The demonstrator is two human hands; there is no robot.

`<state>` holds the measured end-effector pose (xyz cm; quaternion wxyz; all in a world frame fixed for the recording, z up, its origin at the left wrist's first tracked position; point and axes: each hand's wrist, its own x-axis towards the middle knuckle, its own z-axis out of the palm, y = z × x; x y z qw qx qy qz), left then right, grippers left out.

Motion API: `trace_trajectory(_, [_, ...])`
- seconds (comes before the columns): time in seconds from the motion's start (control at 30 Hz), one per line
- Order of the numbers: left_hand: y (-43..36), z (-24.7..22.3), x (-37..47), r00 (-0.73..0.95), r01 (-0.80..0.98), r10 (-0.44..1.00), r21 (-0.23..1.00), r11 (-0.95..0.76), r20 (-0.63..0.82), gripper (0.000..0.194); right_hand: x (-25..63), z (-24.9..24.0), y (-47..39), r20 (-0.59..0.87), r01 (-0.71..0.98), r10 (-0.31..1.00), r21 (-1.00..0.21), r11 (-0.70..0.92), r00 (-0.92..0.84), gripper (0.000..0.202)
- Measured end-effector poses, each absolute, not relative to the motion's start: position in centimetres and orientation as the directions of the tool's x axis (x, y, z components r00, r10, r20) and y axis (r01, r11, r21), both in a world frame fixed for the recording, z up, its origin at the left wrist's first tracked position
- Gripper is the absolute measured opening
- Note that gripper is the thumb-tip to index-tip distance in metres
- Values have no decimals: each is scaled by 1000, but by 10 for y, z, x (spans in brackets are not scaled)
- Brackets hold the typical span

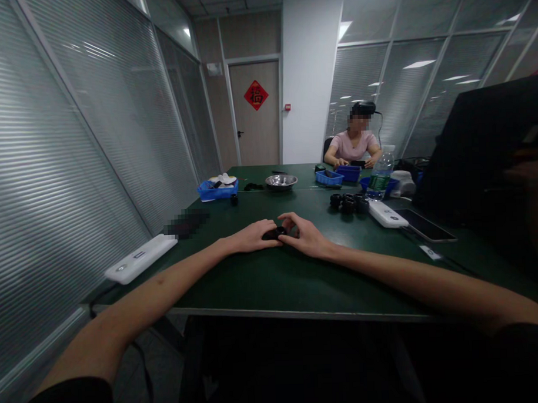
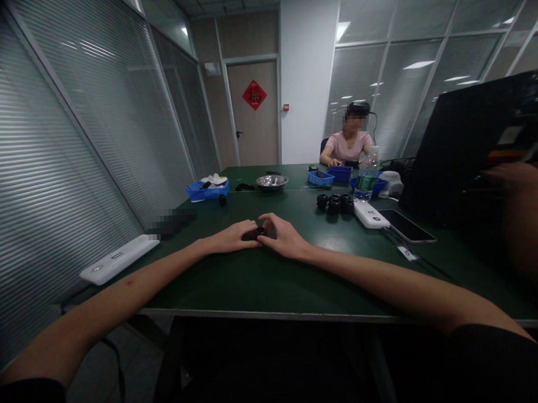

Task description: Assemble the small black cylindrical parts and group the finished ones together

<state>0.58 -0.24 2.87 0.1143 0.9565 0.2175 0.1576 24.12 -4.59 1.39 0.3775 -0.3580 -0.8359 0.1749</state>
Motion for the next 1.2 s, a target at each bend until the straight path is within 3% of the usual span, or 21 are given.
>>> trace_trajectory(1.2, [-6, 32, 6, 848, 386, 466, 307, -870, 254, 39, 241, 19, -52, 498, 469, 711, -536, 702, -496, 48])
